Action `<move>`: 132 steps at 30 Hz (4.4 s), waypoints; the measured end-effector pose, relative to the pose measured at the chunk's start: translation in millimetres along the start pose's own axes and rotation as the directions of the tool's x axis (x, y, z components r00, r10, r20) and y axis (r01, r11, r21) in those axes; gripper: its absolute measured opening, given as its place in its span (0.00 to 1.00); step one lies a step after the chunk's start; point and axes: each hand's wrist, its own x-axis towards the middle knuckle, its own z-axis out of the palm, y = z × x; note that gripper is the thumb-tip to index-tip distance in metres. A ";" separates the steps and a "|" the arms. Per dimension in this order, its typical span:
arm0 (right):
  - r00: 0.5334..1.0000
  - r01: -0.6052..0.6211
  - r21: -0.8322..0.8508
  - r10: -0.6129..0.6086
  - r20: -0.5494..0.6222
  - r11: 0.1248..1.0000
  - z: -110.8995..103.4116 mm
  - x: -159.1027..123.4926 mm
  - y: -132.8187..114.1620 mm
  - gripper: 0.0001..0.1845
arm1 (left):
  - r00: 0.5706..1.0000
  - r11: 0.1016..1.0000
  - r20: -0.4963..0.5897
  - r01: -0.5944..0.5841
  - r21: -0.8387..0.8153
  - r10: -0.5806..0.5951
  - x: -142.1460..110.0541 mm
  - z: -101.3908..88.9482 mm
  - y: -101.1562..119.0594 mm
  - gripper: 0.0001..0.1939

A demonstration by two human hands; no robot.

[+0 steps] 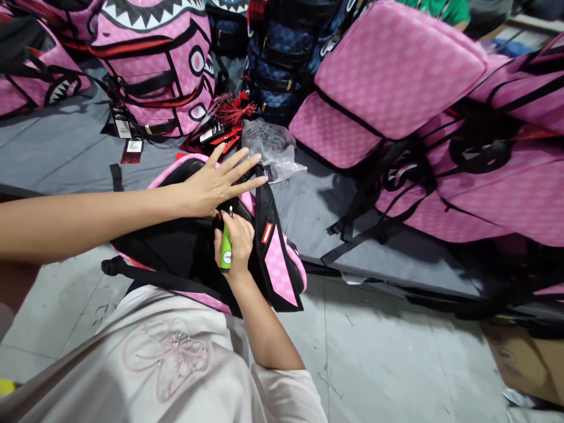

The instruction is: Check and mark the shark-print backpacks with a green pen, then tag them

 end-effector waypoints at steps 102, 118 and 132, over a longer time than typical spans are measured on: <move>0.557 -0.104 0.010 0.050 0.829 0.995 -34.1 110.9 36.5 0.13 | 0.923 0.936 0.164 0.351 0.010 -0.348 0.6 -10.3 -4.0 0.39; 0.526 -0.010 0.080 -0.062 0.848 0.997 -25.6 115.9 37.6 0.13 | 0.927 0.946 0.199 0.323 0.011 -0.319 3.5 -11.5 -6.0 0.37; 0.456 0.134 -0.132 0.057 0.888 0.982 -27.5 122.1 19.8 0.14 | 0.940 0.950 0.140 0.313 0.017 -0.312 4.3 -0.7 -9.3 0.36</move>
